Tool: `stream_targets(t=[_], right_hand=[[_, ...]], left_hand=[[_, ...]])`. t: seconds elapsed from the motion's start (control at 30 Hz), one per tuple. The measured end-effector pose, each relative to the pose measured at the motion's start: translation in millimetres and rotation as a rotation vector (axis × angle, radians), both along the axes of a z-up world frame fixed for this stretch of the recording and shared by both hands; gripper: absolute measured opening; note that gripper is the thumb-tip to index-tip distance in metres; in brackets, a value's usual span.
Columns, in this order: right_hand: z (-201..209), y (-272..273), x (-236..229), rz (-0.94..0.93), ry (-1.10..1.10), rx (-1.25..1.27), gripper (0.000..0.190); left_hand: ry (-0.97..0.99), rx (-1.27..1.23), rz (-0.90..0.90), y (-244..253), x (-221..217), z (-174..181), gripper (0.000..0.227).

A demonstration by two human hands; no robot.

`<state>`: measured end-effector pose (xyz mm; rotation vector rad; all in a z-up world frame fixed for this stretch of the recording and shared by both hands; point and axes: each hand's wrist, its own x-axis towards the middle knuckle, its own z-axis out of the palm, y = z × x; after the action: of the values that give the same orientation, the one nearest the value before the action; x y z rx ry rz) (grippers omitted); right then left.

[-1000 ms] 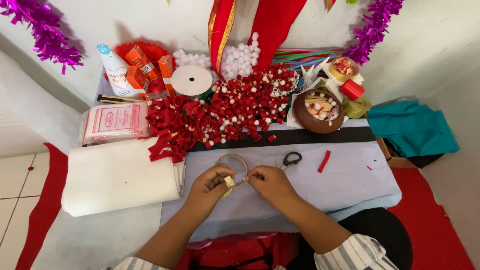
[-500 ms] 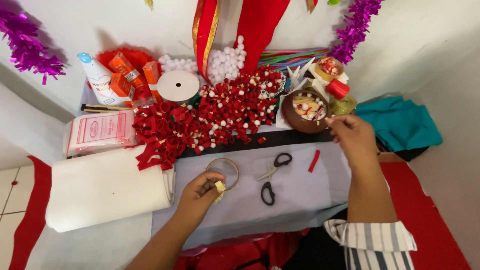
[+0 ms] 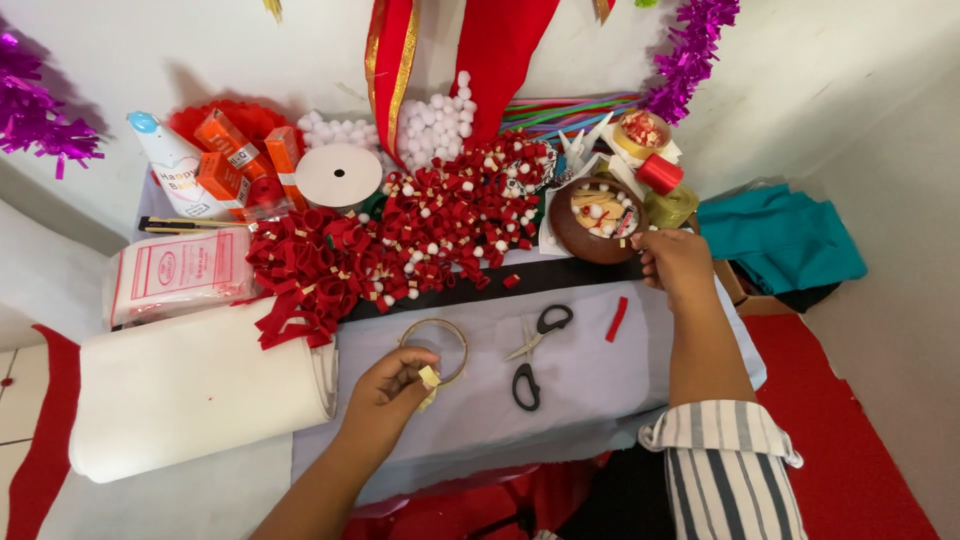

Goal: Cutting small pieces of yellow tape and applying them to a gold bangle as part of a handicraft project.

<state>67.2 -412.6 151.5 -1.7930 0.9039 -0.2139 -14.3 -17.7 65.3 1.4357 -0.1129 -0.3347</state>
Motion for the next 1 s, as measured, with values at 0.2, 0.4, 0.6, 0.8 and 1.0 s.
stream_targets(t=[0.2,0.4,0.6,0.8,1.0], right_hand=[[-7,-4,5,0.039,0.01,-0.006,0.012],[-5,2,5,0.028,0.019,-0.005,0.009],[-13,-2,6,0.029,-0.02,0.01,0.009],[-10,2,5,-0.008,-0.024,0.032,0.009],[-11,5,9,-0.077,-0.019,0.02,0.01]], left_hand=[[-0.017,-0.012,-0.005,-1,1,-5,0.025],[0.035,0.038,-0.003,-1,-1,8,0.025],[0.029,0.008,0.0,-2,-1,3,0.024],[0.014,-0.023,0.01,-2,3,-14,0.024],[0.082,0.01,0.024,-3,1,3,0.023]])
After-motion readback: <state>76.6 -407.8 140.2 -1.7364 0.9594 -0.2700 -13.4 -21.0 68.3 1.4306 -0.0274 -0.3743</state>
